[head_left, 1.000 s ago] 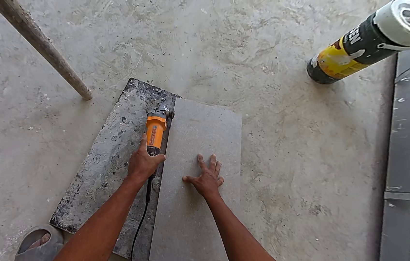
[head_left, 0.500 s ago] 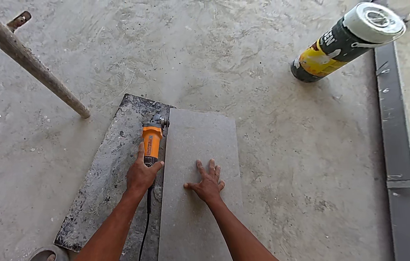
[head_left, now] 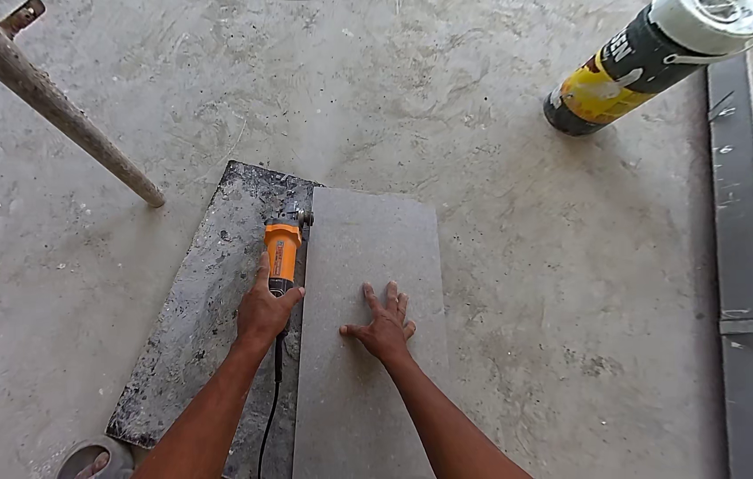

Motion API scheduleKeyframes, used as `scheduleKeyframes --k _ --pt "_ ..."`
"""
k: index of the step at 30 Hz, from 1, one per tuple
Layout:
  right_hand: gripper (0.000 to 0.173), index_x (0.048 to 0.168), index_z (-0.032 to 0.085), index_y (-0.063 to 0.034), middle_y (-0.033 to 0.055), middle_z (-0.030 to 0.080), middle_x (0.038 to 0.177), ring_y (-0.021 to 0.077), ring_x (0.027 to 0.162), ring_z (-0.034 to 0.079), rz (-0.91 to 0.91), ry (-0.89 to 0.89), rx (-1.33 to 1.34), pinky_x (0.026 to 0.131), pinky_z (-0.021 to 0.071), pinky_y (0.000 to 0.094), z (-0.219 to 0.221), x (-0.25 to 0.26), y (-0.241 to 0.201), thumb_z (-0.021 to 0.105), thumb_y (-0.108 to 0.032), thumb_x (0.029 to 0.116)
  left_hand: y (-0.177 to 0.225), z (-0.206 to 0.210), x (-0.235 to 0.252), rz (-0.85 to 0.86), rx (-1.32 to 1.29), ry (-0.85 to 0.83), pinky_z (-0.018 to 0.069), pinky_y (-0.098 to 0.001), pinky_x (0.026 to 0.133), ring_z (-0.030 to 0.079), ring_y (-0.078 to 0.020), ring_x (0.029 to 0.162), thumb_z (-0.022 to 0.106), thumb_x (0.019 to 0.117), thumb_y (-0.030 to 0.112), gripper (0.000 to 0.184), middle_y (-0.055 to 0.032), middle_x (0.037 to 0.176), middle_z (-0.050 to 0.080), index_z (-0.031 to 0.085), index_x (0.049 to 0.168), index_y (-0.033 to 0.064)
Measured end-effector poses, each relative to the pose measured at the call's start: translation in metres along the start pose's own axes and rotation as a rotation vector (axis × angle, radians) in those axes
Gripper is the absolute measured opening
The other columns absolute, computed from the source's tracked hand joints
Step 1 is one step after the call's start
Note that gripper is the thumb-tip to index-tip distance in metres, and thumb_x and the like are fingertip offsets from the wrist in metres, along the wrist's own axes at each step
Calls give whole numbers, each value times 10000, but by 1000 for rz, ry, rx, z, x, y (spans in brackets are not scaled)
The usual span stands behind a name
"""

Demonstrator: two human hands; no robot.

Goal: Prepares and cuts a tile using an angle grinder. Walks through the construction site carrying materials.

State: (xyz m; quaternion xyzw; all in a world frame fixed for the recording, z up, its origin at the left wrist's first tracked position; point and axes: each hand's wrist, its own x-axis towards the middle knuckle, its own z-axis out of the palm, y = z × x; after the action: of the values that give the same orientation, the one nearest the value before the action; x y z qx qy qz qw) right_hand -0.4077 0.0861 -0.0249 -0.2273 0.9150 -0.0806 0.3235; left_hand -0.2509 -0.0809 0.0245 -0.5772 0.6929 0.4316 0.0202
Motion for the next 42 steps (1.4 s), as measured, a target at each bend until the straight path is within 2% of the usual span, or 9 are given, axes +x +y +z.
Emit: scheduleKeyframes --k 6,15,25,33,42 --pt "1076 1614 279 -442 83 -60 1744 404 1586 -88 -6 10 8 1131 103 802 3 2 1 899 -518 738 -1 -2 -4 2 8 -7 534 -652 854 696 -419 992 789 880 503 1015 -232 1147 702 163 1662 341" --pt "1073 1613 294 -426 88 -61 1743 404 1585 -94 -1 9 -4 1130 112 803 4 3 1 901 -520 733 0 -2 -1 -9 9 -12 532 -651 856 697 -415 994 781 884 501 997 -221 1140 708 176 1660 342" --pt "1091 1620 280 -414 105 -65 1741 416 1582 -100 3 10 -6 1131 107 804 2 1 -1 907 -508 732 2 -2 6 8 -2 -28 529 -670 855 692 -430 1012 787 884 478 997 -233 1182 694 179 1660 333" --pt "1093 1619 294 -402 102 -73 1741 411 1581 -112 -9 12 15 1127 100 809 2 2 0 917 -489 725 -2 -1 1 11 1 -23 541 -649 834 701 -413 974 786 882 483 1002 -223 1128 707 169 1660 344" --pt "1081 1618 303 -394 108 -68 1740 420 1580 -103 -7 15 3 1123 114 808 2 2 0 909 -504 729 -2 0 0 -5 -4 -29 540 -644 838 700 -412 973 790 877 478 1005 -229 1127 703 171 1657 351"
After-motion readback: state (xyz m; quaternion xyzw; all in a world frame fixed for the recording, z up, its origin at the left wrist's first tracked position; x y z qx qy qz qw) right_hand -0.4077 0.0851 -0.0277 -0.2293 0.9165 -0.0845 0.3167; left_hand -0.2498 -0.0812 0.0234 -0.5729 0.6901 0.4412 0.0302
